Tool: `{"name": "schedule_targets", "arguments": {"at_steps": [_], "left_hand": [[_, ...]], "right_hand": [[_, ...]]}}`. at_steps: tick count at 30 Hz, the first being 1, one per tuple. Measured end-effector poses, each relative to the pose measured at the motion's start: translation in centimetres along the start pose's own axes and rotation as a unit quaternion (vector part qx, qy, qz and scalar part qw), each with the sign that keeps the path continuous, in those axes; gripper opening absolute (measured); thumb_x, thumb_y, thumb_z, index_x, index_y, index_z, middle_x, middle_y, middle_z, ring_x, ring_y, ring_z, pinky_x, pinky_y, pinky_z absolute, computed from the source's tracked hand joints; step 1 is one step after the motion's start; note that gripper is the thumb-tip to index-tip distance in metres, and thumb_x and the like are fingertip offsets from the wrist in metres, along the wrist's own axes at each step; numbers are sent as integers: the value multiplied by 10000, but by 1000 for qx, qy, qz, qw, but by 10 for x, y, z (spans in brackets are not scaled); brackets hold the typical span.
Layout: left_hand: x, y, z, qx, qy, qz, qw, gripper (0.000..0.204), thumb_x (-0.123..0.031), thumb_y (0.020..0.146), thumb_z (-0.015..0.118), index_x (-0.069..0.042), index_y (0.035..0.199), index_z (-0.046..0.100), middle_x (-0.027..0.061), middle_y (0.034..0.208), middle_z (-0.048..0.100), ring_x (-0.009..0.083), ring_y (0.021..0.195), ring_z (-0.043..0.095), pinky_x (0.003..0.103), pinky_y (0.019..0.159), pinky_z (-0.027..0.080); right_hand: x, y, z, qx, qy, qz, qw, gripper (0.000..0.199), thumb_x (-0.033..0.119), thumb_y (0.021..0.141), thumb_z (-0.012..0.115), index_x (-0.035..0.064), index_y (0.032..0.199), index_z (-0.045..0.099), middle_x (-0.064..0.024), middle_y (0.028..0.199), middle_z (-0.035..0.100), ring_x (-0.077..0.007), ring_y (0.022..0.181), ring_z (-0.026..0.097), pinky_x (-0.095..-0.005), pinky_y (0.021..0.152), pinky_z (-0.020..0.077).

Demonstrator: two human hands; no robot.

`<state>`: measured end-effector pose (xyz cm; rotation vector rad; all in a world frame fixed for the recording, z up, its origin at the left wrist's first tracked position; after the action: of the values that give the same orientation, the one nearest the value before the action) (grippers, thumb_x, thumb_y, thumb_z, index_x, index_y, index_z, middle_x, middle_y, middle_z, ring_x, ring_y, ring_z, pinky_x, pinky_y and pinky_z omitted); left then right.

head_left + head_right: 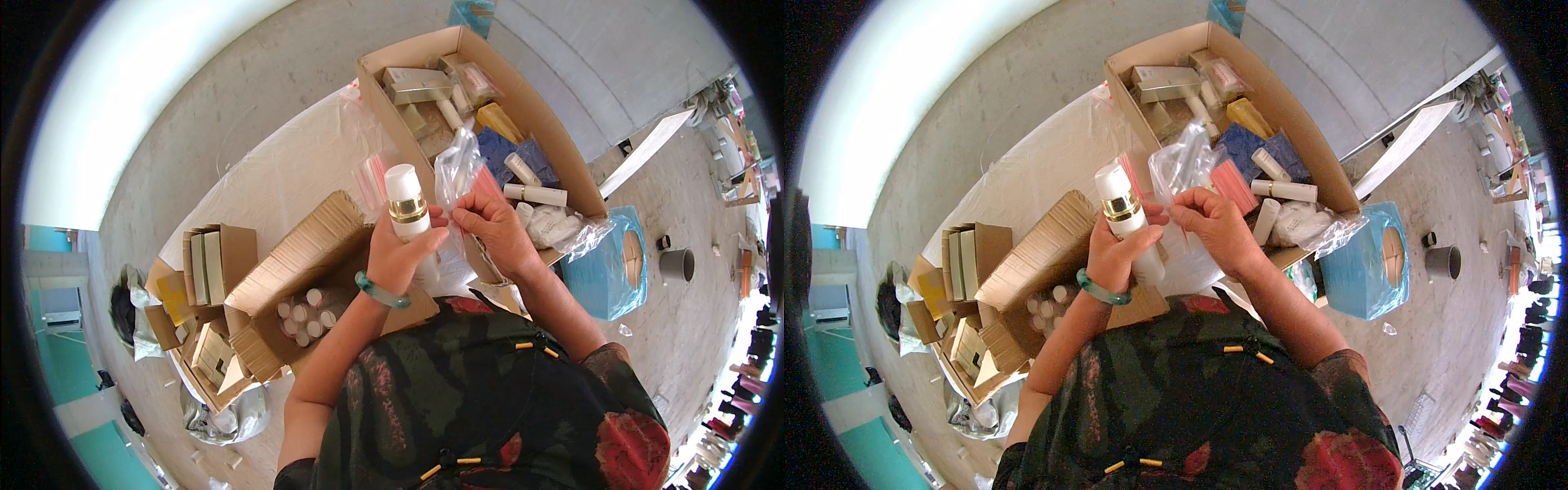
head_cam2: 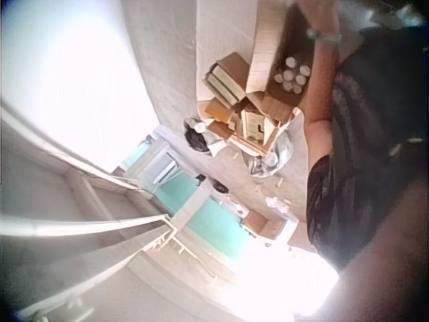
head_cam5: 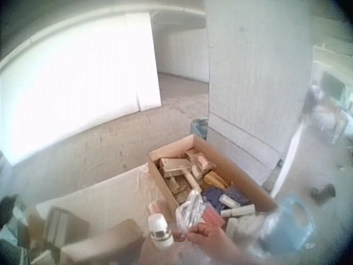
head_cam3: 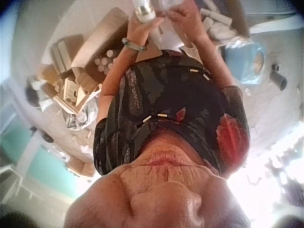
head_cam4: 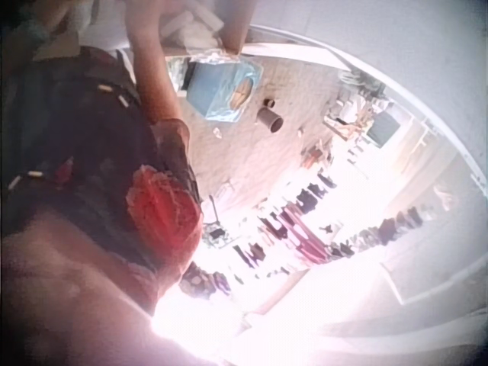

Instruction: The person places cosmetic bottles into individual plastic bags and then puts the bagged bottles into a cardboard box.

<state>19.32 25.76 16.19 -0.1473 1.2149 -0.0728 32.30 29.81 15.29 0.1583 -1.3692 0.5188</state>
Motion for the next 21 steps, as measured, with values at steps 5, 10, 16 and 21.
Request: {"name": "schedule_targets", "arguments": {"at_steps": [5, 10, 16, 21], "left_hand": [[7, -4, -6, -23, 23, 18, 999, 401, -81, 714, 686, -10, 1069, 513, 93, 968, 610, 149, 777, 603, 283, 705, 486], [7, -13, 1, 6, -68, -61, 996, 447, -68, 710, 687, -4, 1090, 462, 91, 989, 583, 135, 821, 578, 274, 721, 475], [5, -22, 7, 43, -95, -78, 991, 464, -55, 727, 660, 23, 1140, 464, 116, 1022, 592, 167, 912, 587, 273, 758, 469], [-1, -22, 6, 17, -89, -65, 994, 422, -23, 732, 640, 26, 1121, 484, 123, 1001, 607, 187, 953, 585, 285, 788, 469]], "right_hand": [[-6, 0, 2, 11, -2, -1, 1000, 101, 118, 836, 603, 30, 822, 554, 32, 756, 539, -41, 687, 463, -194, 620, 383], [-5, 0, 5, 10, 12, -20, 1000, 116, 110, 822, 623, 40, 782, 540, 32, 706, 519, -35, 649, 442, -202, 584, 376], [-5, 0, 10, -4, -22, -25, 999, 137, 116, 829, 619, 26, 755, 546, 14, 707, 547, -47, 628, 452, -201, 558, 385], [-14, 3, 6, 14, 6, 30, 999, 128, 138, 858, 579, 15, 829, 571, -19, 769, 600, -74, 728, 545, -195, 639, 420]]}}
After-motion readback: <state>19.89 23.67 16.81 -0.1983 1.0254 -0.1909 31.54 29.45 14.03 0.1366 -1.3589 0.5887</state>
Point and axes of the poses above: each hand's wrist, its own y-axis towards the middle knuckle, its own z-axis out of the palm, x = y × z, the point moved 8 cm from there along y, towards the middle knuckle
